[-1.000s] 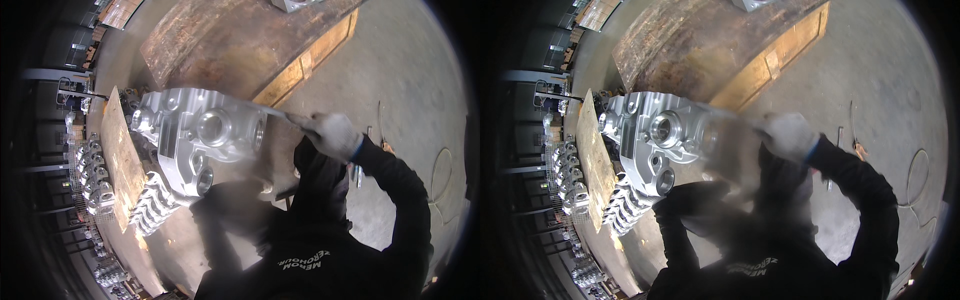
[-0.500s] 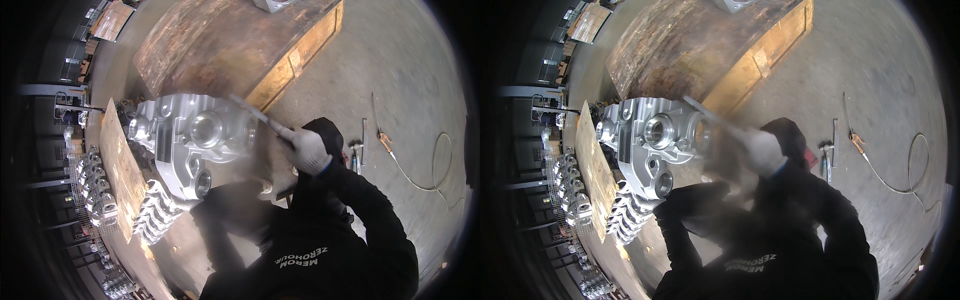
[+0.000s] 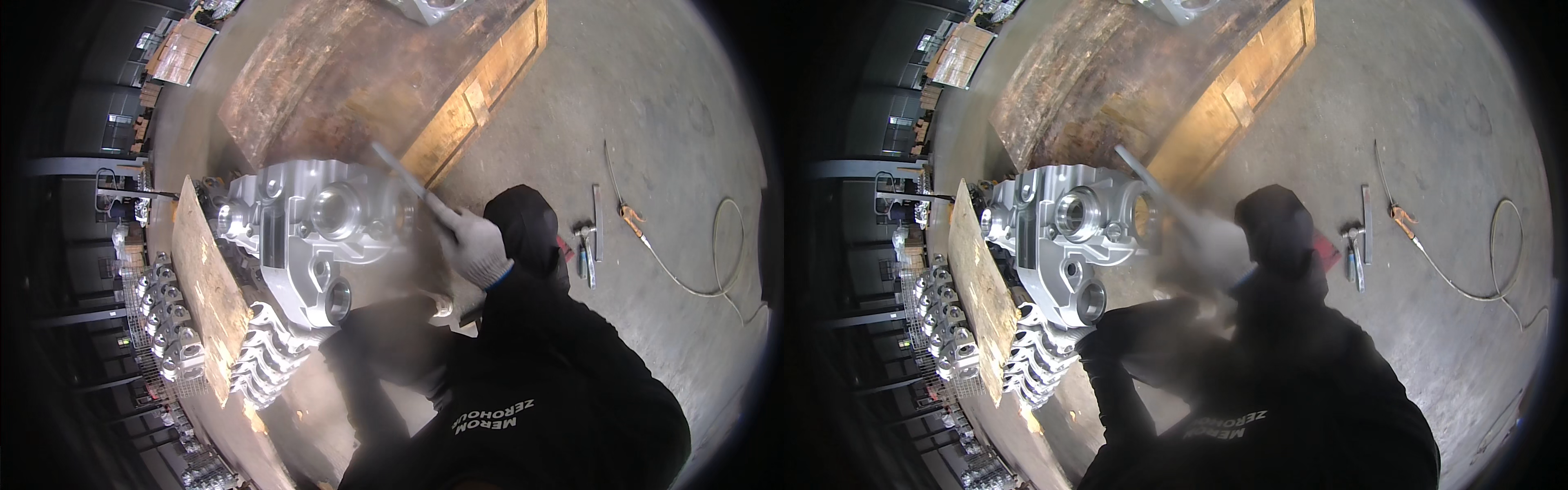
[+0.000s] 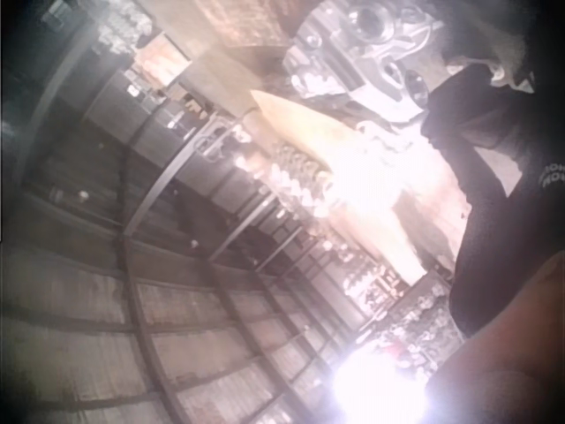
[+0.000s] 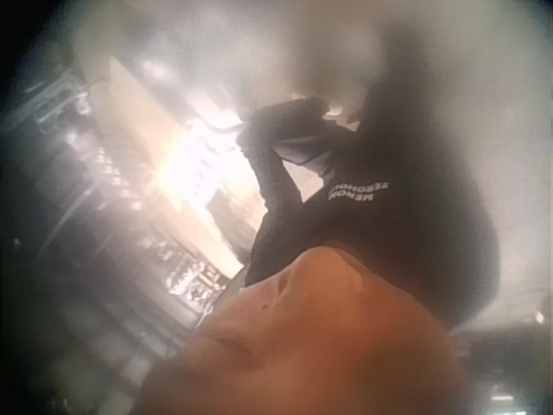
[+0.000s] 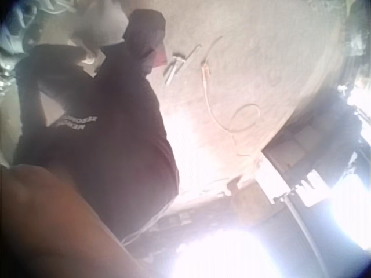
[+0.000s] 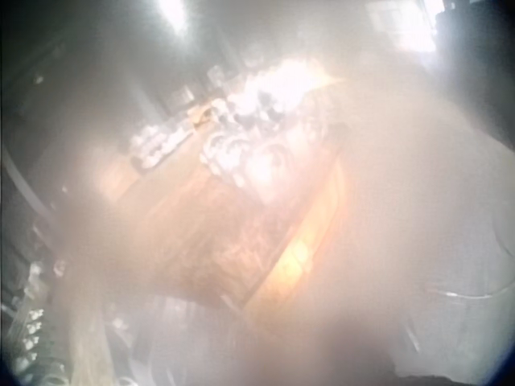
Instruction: The person uses a hand file to smooth the edges and surfaces of a large metal casting. They repeatedly reposition the part on a wooden workbench to access different areas, filing along edges, inside holes, and flat faces.
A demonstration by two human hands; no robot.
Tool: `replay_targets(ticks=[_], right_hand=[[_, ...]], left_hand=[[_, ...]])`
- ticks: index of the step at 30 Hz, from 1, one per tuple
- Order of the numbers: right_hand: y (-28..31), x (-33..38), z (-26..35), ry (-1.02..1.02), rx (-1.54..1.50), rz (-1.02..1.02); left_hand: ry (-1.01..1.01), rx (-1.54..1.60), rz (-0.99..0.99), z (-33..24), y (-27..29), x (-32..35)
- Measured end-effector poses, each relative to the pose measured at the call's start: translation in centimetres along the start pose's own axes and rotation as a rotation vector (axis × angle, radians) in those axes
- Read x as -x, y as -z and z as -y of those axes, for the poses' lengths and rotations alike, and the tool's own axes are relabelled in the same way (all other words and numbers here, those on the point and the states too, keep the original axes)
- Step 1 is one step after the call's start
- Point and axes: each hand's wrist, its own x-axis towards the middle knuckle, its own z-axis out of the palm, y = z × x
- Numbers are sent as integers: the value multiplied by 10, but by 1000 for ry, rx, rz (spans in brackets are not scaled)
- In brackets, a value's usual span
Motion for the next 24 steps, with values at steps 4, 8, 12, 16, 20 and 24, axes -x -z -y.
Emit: replay_targets(ticks=[4,8,12,16,20,24], right_hand=[[8,-14,-4,76,24,51],[-5,-22,-10,-159,-482,136],[-16,1,-14,-574,-818,242],[-21,16,-17,-538,-900,189],[-28,16,-20,-572,-769,215],[-32,20,-19,-626,-851,196]], left_hand=[[17,18,10,1,-7,3],[30,14,8,2,-8,6],[45,34,9,2,-10,6],[62,33,-1,1,-13,8],[92,69,-4,-4,-11,9],[234,134,3,-6,-5,9]])
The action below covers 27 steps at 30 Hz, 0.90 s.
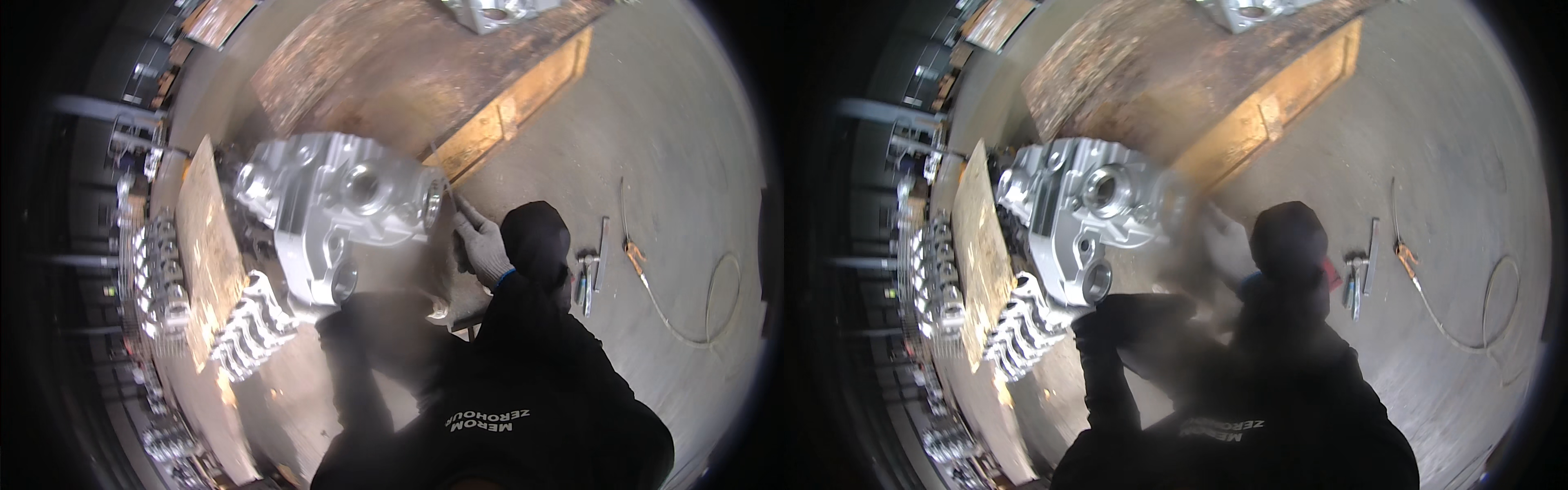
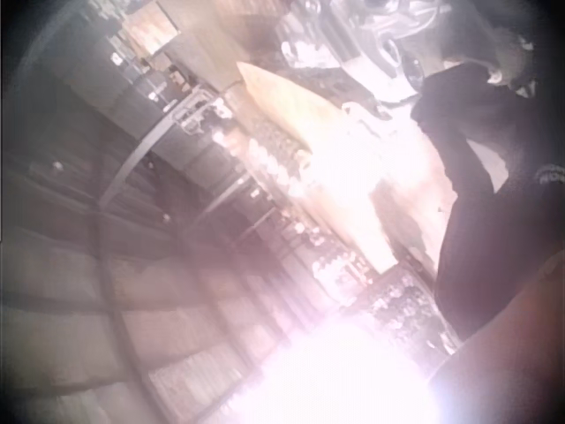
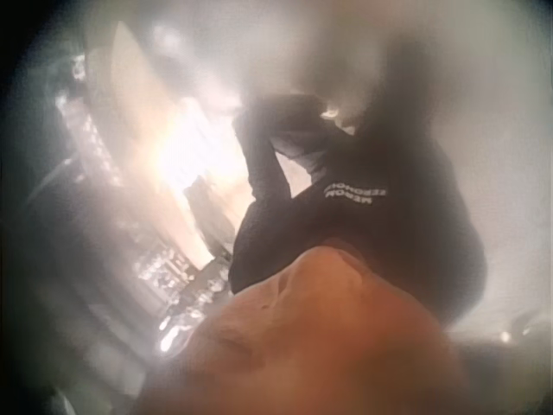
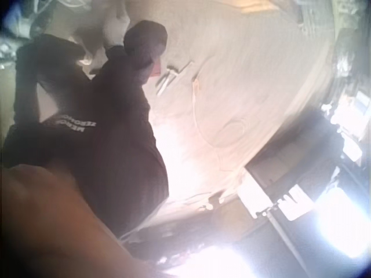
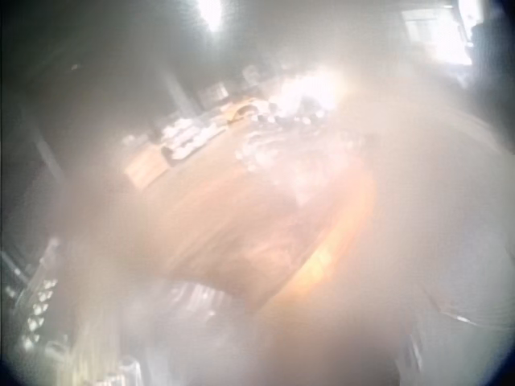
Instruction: The person uses a hand file to smooth the edges and surfaces of a large metal casting. They repeatedly reposition the part on a wooden workbench to access different areas, filing along edges, inside holes, and flat faces.
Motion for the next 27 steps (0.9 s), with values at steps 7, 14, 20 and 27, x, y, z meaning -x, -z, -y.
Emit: replay_targets(ticks=[7,14,20,27], right_hand=[[-6,30,29,84,74,33],[24,9,72,50,262,177],[33,28,92,210,488,199],[-7,77,157,519,1091,177]], left_hand=[[-194,163,-124,9,-12,9],[-119,176,-110,6,-22,21],[-80,267,-75,8,-18,20],[-31,250,-107,9,-4,8]])
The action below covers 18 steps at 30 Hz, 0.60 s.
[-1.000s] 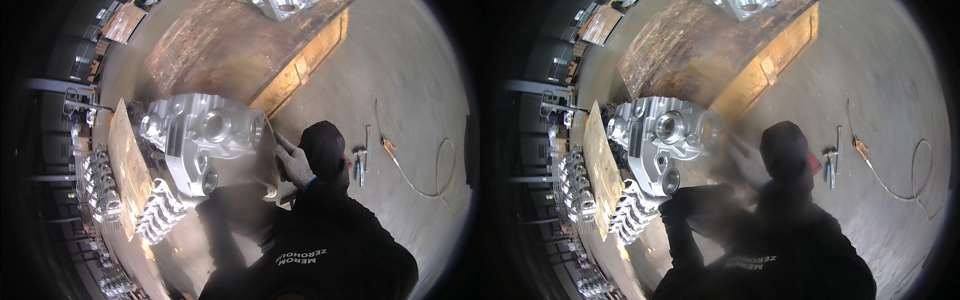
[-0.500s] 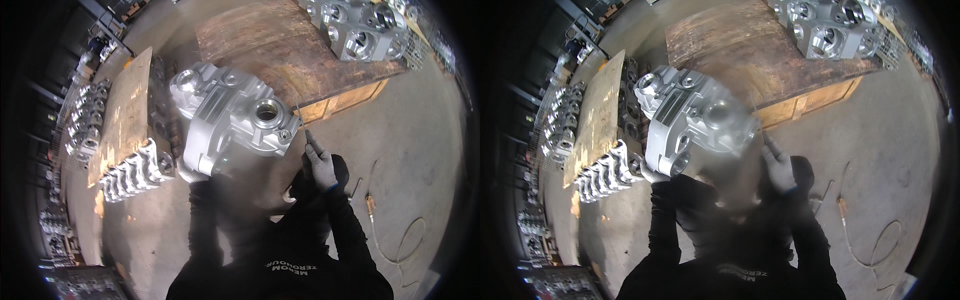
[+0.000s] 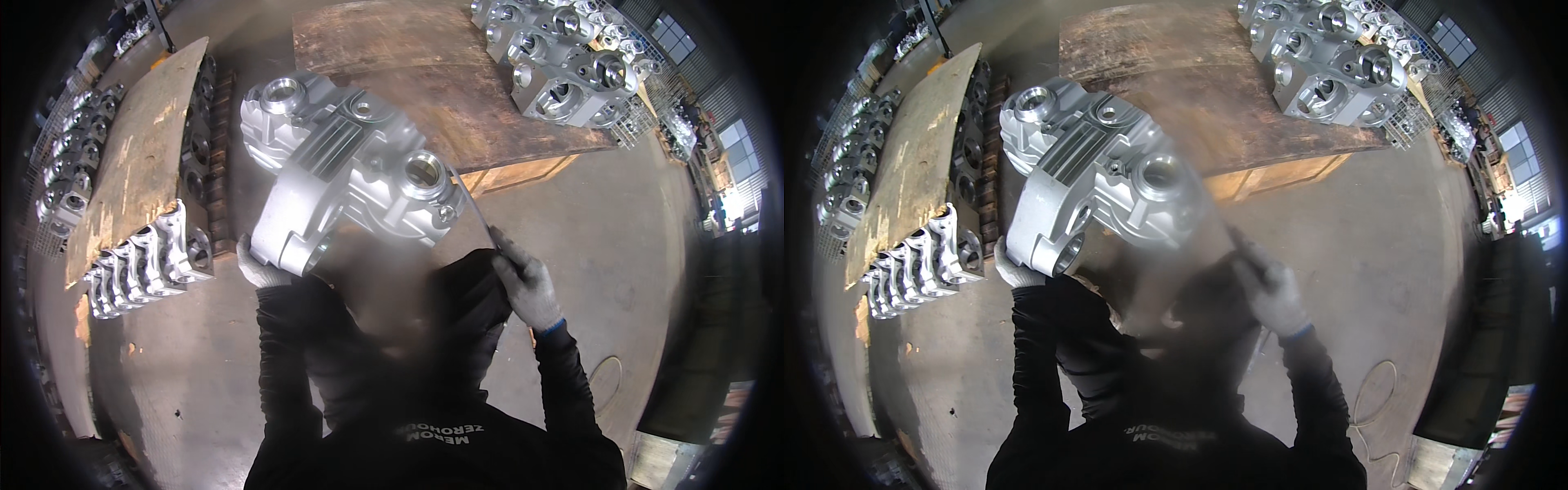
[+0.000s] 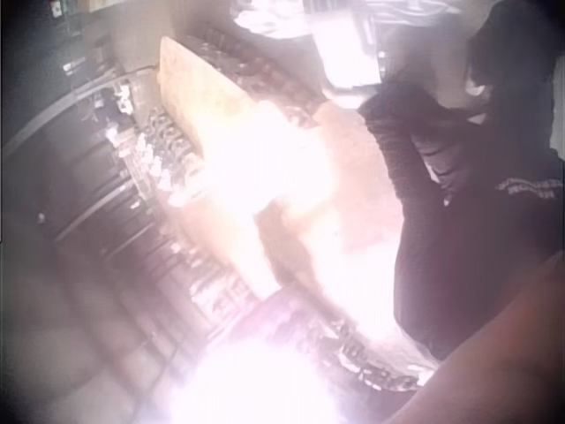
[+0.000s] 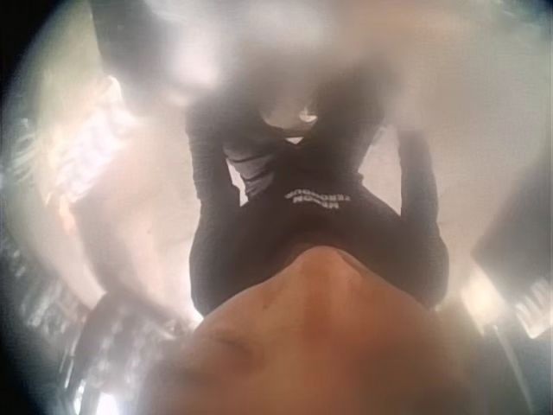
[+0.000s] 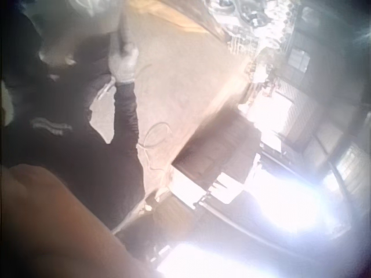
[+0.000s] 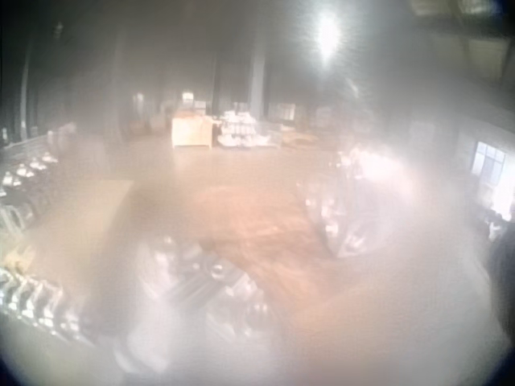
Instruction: The person uses a hand file to smooth the edges and surfaces of a large metal casting. They repeatedly reposition the part on a wooden workbench to access different areas, filing along edges, inside holes, and flat faces.
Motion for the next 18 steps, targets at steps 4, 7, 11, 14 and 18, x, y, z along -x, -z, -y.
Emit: replay_targets(ticks=[4,7,11,14,18], right_hand=[[35,16,28,-275,-92,137],[58,5,52,-330,63,264],[74,-26,99,-306,318,423],[88,-42,129,-346,515,562],[98,-60,144,-479,561,655]], left_hand=[[5,50,21,5,9,-9],[-73,-10,12,8,12,-12],[-86,-82,-45,8,10,-13],[-70,-81,-20,6,7,-8],[44,43,2,4,2,-5]])
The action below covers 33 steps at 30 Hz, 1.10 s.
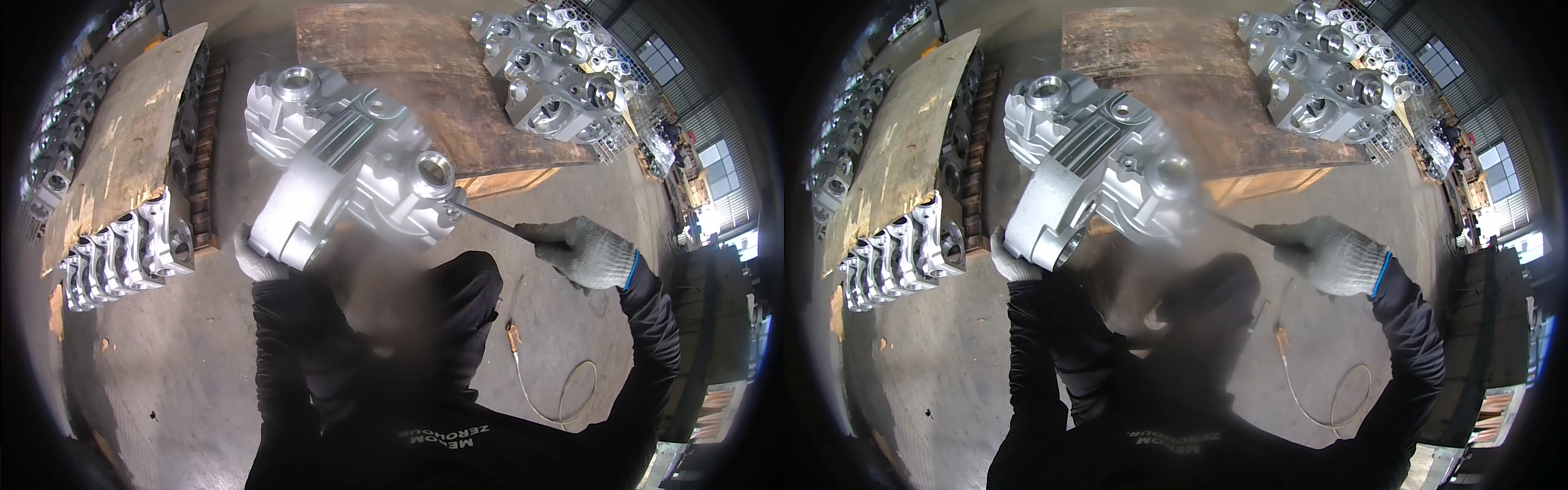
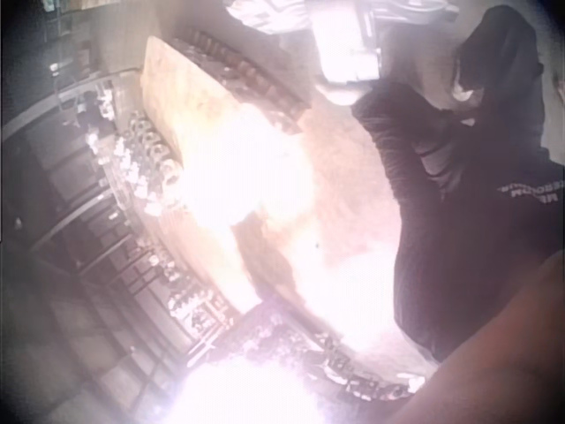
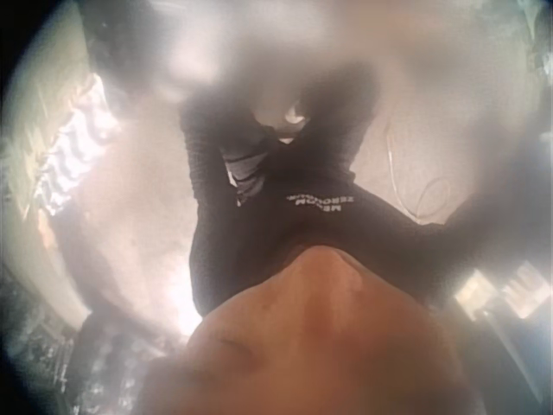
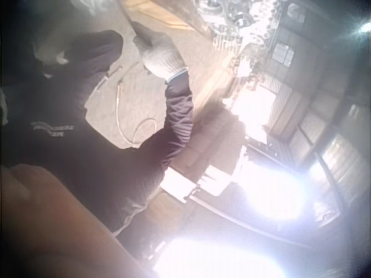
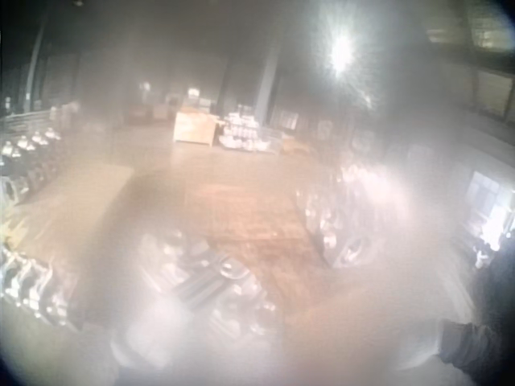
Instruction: The person uses a hand file to smooth the edges and surfaces of a large metal casting. They repeatedly reposition the part on a wooden workbench to access different areas, filing along edges, inside holes, and flat faces.
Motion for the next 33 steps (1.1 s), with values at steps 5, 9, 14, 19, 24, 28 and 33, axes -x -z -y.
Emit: replay_targets(ticks=[5,9,14,19,24,28,33], right_hand=[[19,6,-8,6,-97,49],[10,7,-27,-124,-114,-4],[-11,-17,-37,279,22,-150],[21,3,-11,317,90,-131],[23,-28,24,199,-99,-144],[18,-84,43,329,-59,-62],[42,-84,67,221,-176,125]], left_hand=[[-140,-80,-81,3,0,1],[-107,-38,-48,5,3,1],[-76,-21,-26,3,4,1],[-36,-1,-24,1,2,4],[-6,36,-16,4,6,0],[8,52,17,4,10,-7],[40,83,40,2,4,0]])
